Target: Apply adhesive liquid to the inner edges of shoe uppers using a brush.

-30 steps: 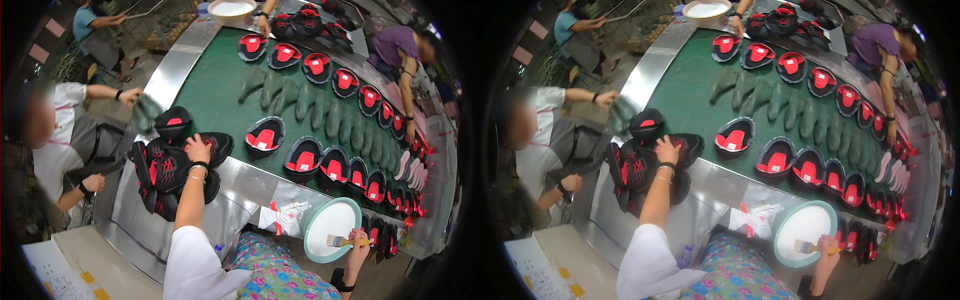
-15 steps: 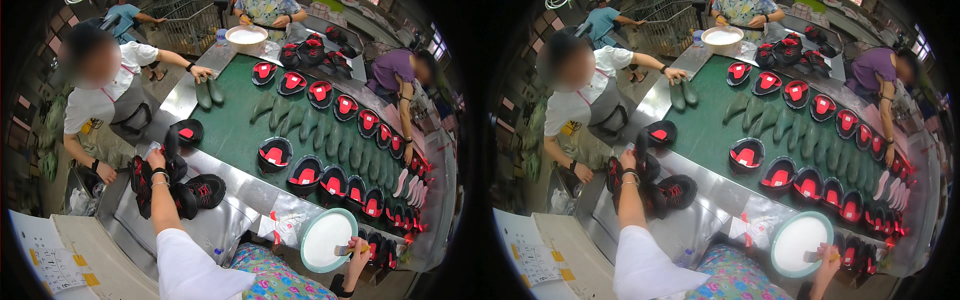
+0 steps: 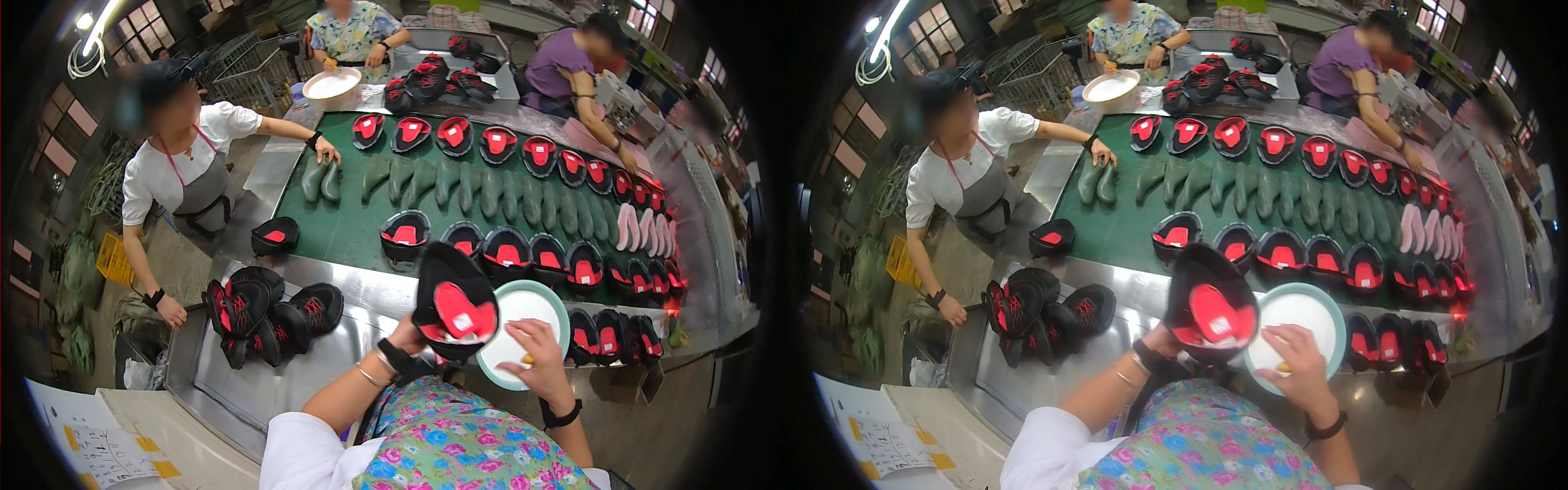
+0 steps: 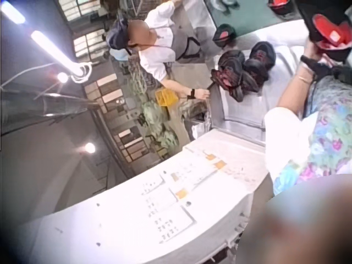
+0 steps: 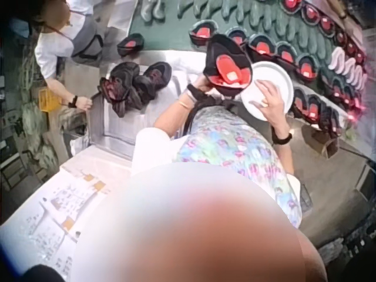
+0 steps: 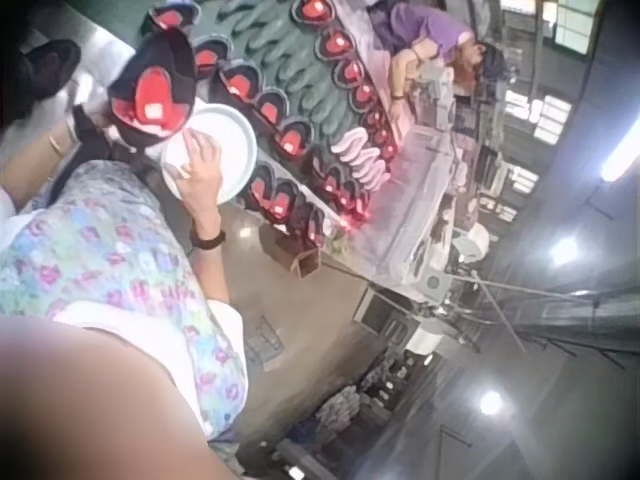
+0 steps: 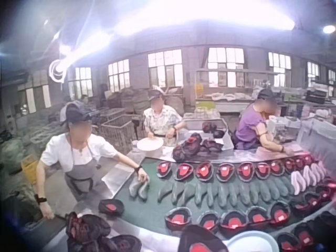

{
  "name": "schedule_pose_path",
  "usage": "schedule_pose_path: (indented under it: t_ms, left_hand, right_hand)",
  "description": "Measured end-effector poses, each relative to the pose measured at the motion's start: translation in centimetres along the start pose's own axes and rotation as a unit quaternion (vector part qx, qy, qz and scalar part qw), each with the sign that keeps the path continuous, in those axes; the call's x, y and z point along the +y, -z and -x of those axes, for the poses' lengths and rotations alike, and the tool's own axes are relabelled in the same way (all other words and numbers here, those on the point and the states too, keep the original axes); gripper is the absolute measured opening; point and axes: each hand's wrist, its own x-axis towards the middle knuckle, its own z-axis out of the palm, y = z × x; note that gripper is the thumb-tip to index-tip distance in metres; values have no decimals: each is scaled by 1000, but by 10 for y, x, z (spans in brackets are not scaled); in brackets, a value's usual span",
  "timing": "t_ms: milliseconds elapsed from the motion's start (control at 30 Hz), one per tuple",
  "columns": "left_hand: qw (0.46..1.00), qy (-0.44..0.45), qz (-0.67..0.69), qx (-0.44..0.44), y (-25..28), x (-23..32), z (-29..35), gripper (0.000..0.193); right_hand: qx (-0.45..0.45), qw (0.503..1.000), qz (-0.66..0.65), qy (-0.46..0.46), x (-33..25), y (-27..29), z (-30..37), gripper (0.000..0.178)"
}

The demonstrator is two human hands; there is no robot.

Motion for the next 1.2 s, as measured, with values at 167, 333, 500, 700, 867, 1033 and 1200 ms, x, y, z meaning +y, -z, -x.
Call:
schedule_pose_path:
  t_ms: [167,333,500,700,867,1033,1200]
  left_hand:
    - [982,159,41,-93,-51,-29,16,27]
    - [967,-5,-231,-110,-63,-16,49,54]
    - [845,-191,-475,-156,-73,-38,60,88]
    - [945,-254,-191,-77,-74,-21,59,82]
    - [952,-127,-272,-65,-25,-8,92,71]
    - [960,219,-164,-62,-6,-14,138,47]
    - [915,167,-362,-63,-18,10,145,51]
  right_hand:
    - [-70,998,-6,-3,1,-2,34,47]
    - [-54,996,-59,-35,4,4,45,36]
    - [-86,975,-205,-25,5,-6,36,42]
    - [-81,976,-193,-66,10,-6,43,29]
    - [74,992,-19,-104,52,1,68,15]
    - [176,892,-81,-408,124,-33,109,40]
    - [183,888,-78,-415,151,-70,124,21]
